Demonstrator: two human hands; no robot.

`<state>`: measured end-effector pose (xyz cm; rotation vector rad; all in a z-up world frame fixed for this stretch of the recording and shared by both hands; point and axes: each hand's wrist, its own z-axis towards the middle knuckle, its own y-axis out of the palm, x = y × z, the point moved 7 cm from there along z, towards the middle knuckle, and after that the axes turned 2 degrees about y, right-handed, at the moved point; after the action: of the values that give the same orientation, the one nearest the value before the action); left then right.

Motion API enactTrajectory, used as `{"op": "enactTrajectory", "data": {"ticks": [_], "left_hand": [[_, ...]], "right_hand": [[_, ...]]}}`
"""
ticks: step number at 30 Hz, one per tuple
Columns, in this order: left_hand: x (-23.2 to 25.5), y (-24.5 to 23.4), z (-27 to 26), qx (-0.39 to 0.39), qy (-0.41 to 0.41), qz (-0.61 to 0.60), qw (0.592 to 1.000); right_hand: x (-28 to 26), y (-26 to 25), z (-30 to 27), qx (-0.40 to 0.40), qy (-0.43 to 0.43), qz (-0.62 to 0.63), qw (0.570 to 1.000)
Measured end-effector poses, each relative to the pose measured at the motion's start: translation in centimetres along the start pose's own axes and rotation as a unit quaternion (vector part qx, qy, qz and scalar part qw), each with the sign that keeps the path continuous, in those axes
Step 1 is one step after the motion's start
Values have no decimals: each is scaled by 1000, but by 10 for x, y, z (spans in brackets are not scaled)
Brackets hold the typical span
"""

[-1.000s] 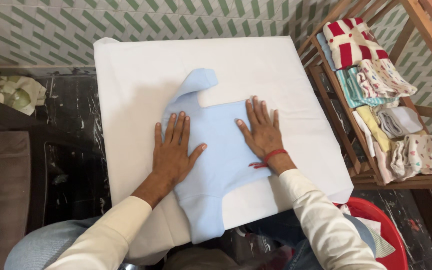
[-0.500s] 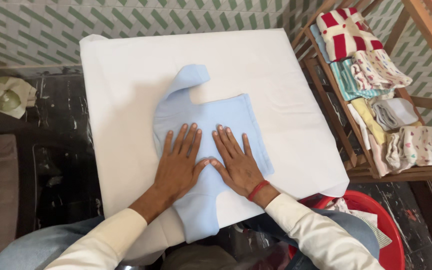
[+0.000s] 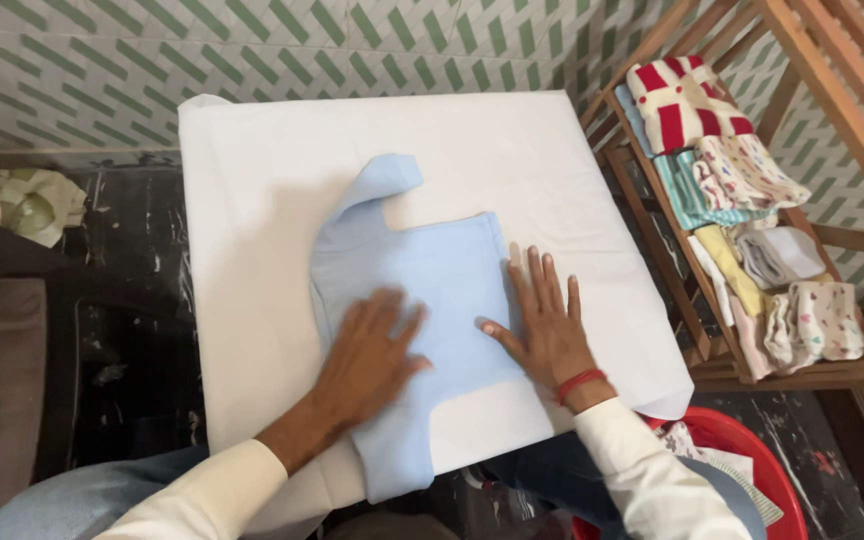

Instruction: The person folds multiple small garments one by one on a white padded surface. They smooth each item, fold it into a compact rectangle, and place it on a nearby wooden rack. The garments include striped and patterned baby clothes.

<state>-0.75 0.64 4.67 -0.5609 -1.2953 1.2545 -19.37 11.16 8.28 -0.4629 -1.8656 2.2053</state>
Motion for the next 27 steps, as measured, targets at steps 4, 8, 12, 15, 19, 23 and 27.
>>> {"op": "enactTrajectory", "data": {"ticks": [4, 8, 12, 15, 19, 23, 27], "left_hand": [[73, 6, -32, -24, 213, -159, 964], [117, 26, -80, -87, 348, -120, 926], [124, 39, -98, 4, 370, -18, 929], [126, 58, -102, 0, 345, -10, 939], [123, 73, -112, -7, 313, 21, 950], [122, 66, -112, -12, 323, 59, 945], [120, 33, -90, -79, 365, -53, 926]], "right_hand": [[3, -21, 6, -176, 6, 120, 977], [-7, -23, -1, -338, 24, 133, 931], [-10, -15, -3, -385, 38, 86, 918], [-6, -12, -1, -378, 39, 101, 919], [-2, -9, 0, -373, 36, 134, 918], [4, -5, 0, -376, 43, 156, 912], [6, -4, 2, -370, 26, 184, 910]]}}
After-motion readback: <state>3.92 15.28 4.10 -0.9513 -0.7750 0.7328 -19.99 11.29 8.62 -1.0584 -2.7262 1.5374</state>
